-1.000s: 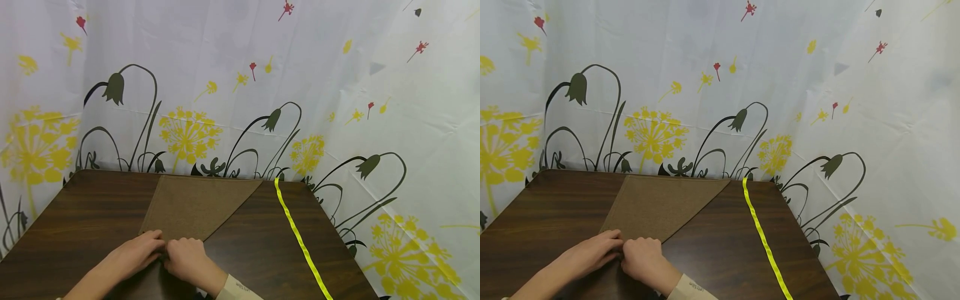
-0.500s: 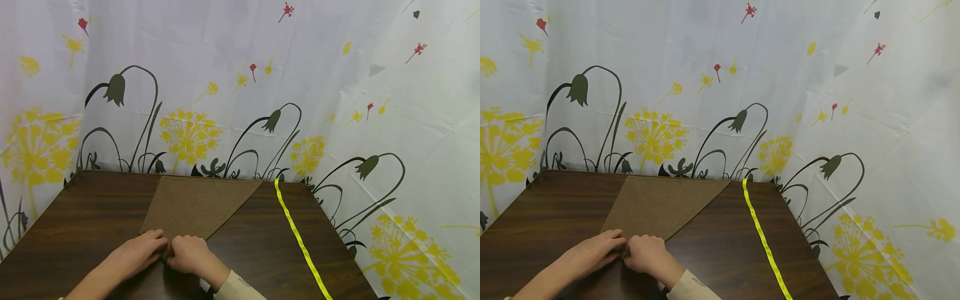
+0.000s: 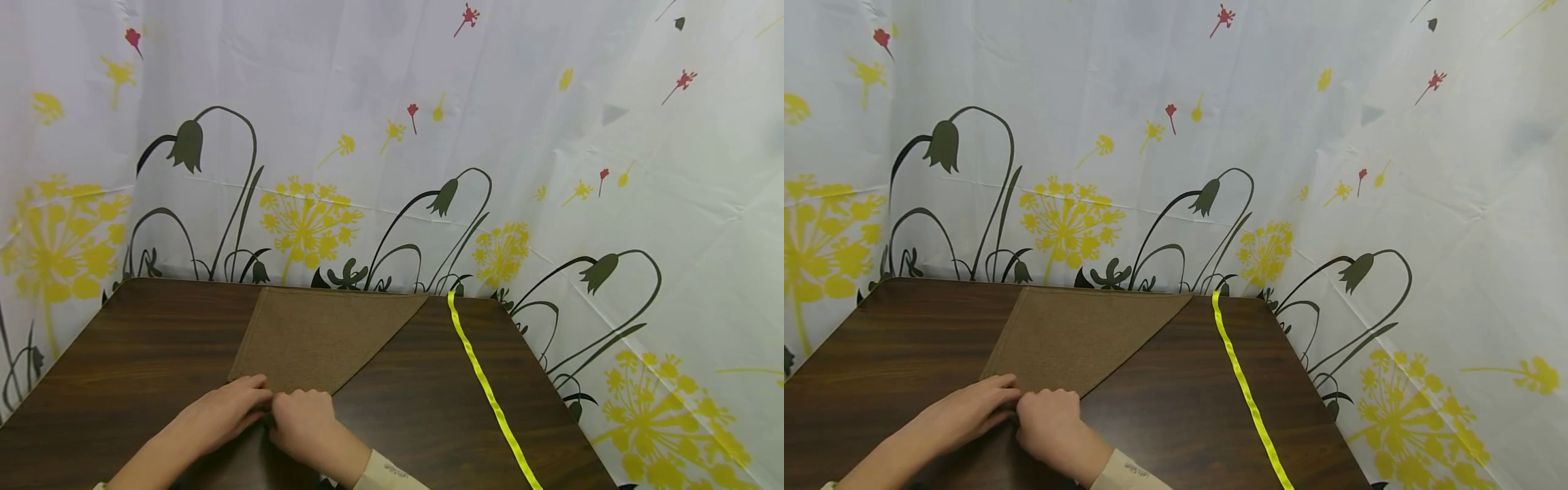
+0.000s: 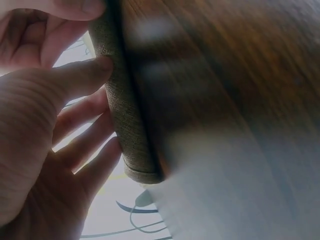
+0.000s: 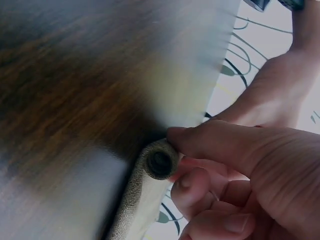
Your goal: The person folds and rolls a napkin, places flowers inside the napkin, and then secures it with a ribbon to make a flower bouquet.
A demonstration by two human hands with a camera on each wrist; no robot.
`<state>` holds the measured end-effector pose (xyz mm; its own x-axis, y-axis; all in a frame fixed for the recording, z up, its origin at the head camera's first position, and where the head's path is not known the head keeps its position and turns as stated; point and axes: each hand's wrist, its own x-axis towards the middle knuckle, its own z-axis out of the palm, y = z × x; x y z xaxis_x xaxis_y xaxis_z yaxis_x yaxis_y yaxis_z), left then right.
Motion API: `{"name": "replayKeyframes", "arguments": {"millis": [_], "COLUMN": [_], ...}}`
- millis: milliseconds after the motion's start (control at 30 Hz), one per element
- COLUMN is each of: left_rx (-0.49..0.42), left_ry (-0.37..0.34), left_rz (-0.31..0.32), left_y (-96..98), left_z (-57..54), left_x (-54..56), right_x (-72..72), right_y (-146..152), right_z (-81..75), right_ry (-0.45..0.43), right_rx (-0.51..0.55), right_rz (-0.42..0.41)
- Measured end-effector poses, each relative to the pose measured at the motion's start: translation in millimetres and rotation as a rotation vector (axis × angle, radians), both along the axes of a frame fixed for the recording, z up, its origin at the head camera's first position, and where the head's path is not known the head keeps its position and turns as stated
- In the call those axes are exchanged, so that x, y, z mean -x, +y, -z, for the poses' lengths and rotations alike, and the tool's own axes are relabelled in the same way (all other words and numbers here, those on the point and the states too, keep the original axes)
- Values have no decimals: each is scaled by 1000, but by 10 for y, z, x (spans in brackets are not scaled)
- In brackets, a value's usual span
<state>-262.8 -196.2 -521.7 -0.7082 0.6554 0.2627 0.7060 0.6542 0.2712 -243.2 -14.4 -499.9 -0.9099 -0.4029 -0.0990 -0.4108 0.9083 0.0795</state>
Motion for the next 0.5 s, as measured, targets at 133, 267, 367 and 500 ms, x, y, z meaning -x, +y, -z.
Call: {"name": "replayKeyframes", "arguments": {"millis": [133, 267, 367, 500], "left_rx": [5, 18, 8, -4], "left_ry": [6, 27, 60, 79], "left_rz": [0, -6, -4, 3], "left_y": [16, 35, 49, 72], "left_z": [0, 2, 10, 22], "left_x": [3, -8, -21, -35], "right_x": [8, 50, 88, 126], "right_y": [-17, -1, 18, 55], "right_z": [27, 26, 19, 23], "right_ry": [-3, -56, -107, -146], "right_rx": [-5, 24, 52, 93], "right_rz": [4, 24, 51, 73]}}
